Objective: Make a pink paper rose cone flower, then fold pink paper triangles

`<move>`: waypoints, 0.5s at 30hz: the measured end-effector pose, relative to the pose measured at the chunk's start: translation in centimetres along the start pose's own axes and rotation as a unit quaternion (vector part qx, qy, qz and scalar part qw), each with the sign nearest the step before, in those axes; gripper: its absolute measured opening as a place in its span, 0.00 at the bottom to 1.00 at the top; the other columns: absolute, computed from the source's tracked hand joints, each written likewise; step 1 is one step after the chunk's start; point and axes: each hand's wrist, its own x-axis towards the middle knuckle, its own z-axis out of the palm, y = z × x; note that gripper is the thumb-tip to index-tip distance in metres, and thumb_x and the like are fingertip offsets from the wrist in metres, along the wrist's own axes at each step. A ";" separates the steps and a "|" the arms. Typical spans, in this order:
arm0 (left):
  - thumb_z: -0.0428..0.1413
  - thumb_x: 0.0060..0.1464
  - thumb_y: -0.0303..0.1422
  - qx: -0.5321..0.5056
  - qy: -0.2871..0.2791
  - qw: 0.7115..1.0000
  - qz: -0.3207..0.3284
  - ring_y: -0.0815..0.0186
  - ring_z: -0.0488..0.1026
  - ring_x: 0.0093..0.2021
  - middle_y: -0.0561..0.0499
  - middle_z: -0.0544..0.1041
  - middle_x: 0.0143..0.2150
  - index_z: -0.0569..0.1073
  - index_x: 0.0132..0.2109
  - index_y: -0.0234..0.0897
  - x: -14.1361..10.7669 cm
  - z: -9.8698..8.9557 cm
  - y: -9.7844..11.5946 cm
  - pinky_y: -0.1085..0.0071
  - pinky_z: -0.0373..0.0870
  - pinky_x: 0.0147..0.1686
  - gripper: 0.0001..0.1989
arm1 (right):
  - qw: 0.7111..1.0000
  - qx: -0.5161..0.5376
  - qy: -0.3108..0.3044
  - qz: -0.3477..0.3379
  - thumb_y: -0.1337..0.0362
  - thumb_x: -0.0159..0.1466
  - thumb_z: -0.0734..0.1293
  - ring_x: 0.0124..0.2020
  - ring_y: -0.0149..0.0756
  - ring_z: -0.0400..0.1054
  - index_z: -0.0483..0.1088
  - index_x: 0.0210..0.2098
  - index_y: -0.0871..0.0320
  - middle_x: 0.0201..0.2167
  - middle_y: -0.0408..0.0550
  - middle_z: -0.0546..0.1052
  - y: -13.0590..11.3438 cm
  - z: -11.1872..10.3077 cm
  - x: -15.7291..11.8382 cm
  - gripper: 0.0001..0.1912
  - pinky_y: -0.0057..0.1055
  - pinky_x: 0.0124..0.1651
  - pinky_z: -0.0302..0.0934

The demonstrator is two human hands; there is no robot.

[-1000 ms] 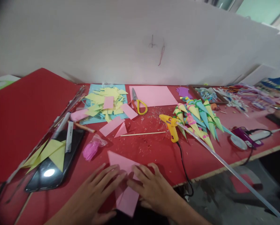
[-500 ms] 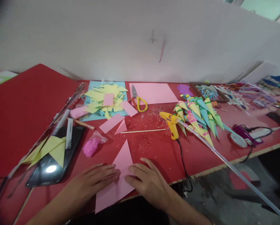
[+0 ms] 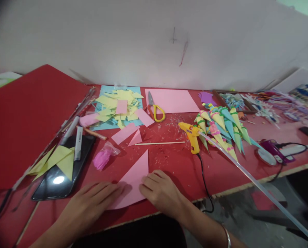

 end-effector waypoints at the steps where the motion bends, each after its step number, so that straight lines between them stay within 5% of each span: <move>1: 0.40 0.56 0.22 -0.002 0.009 1.000 -0.001 0.64 0.71 0.41 0.53 0.76 0.44 0.64 0.54 0.46 0.2 0.0 0.0 0.66 0.63 0.42 0.23 | 1.000 0.006 0.000 0.007 0.69 0.64 0.57 0.35 0.31 0.64 0.69 0.34 0.59 0.34 0.45 0.74 0.0 0.1 0.1 0.09 0.29 0.41 0.55; 10: 0.47 0.57 0.35 -0.039 0.051 0.994 -0.093 0.67 0.70 0.30 0.54 0.75 0.28 0.72 0.28 0.39 2.6 -1.5 0.0 0.69 0.61 0.32 0.13 | 0.980 0.109 0.020 0.167 0.60 0.63 0.60 0.31 0.31 0.62 0.68 0.26 0.57 0.28 0.43 0.72 -0.6 0.5 0.9 0.12 0.28 0.34 0.55; 15: 0.51 0.54 0.38 -0.057 0.073 0.986 -0.141 0.66 0.70 0.30 0.53 0.75 0.27 0.69 0.26 0.37 2.9 -1.4 -0.2 0.69 0.61 0.32 0.12 | 0.968 0.121 0.034 0.218 0.61 0.62 0.61 0.30 0.33 0.62 0.68 0.29 0.59 0.27 0.44 0.70 -0.6 0.9 1.3 0.09 0.29 0.34 0.56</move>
